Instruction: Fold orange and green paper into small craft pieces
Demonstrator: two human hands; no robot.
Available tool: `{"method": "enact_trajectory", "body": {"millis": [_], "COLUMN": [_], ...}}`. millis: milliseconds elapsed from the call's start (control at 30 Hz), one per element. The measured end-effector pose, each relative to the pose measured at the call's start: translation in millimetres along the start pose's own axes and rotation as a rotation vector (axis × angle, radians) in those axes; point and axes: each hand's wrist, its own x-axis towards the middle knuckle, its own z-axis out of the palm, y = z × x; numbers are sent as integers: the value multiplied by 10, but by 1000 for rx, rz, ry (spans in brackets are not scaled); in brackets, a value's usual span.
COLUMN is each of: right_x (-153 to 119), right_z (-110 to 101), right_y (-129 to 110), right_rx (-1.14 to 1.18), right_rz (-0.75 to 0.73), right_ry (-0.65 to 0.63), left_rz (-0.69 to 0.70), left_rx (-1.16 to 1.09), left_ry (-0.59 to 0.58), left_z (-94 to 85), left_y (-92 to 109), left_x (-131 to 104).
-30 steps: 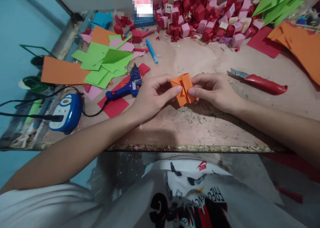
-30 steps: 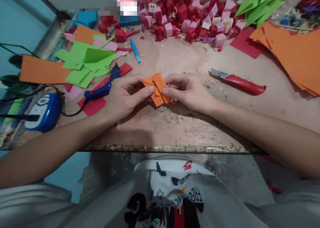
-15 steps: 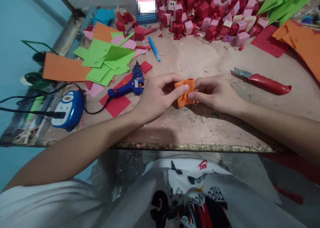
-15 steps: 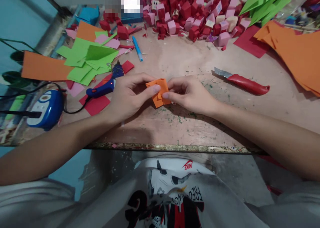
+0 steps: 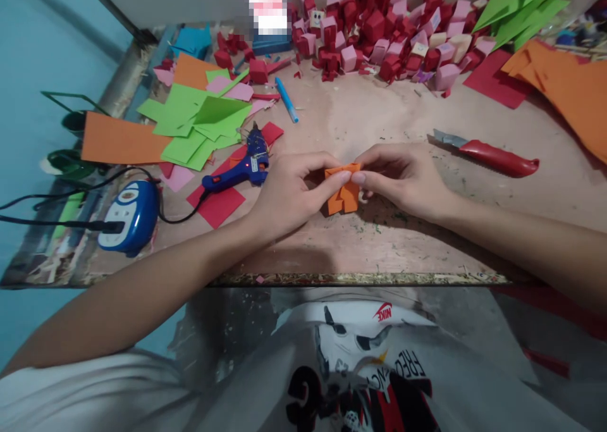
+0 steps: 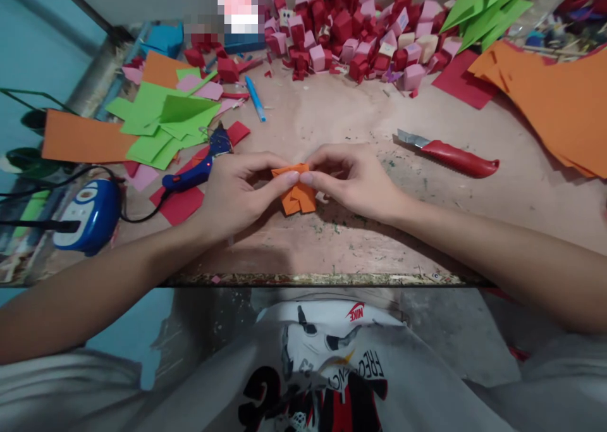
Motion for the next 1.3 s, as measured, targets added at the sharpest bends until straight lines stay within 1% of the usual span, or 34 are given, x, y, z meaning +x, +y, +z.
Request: {"method": "enact_trajectory", "body": {"millis": [133, 233, 300, 400, 500, 567, 667, 767, 900, 1000, 1133, 1233, 1300], "right_x": [-17, -48, -74, -97, -89, -71, -50, -63, -123, -166, -192, -186, -177], "right_z": [-13, -44, -61, -75, -82, -87, -91, -81, -43, -14, -5, -8, -4], "right_y": [-70, -199, -312, -468, -534, -513, -424, -342, -298, -281, -247, -223, -208], "right_rx": [25, 6, -11, -24, -16, -3, 12, -16, -76, -100, -57, 17, 39], "right_rz": [-5, -34, -58, -73, -59, -53, -44, -47, -64, -45, 17, 110, 145], "right_ry": [-31, -50, -49, -21, 14, 18, 0, 5, 54, 82, 67, 19, -3], "left_rz": [-37, -54, -37, -5, -28, -46, -66, -84, -38, -19, -17, -44, -58], "left_rx": [7, 7, -19, -101, -157, -178, -207, -189, -116, -88, -57, -109, -150], "left_ry": [-31, -30, -9, 8, 11, 14, -11, -33, -38, -47, -56, -40, -35], "left_z": [-64, -104, -106, -79, -47, -37, -36, -33, -16, -5, 3, 3, -1], "left_y": [156, 294, 356, 383, 357, 323, 258, 198, 162, 160, 136, 84, 52], "left_x": [-1, 5, 12, 36, 71, 89, 91, 64, 9, -22, -27, 0, 27]}}
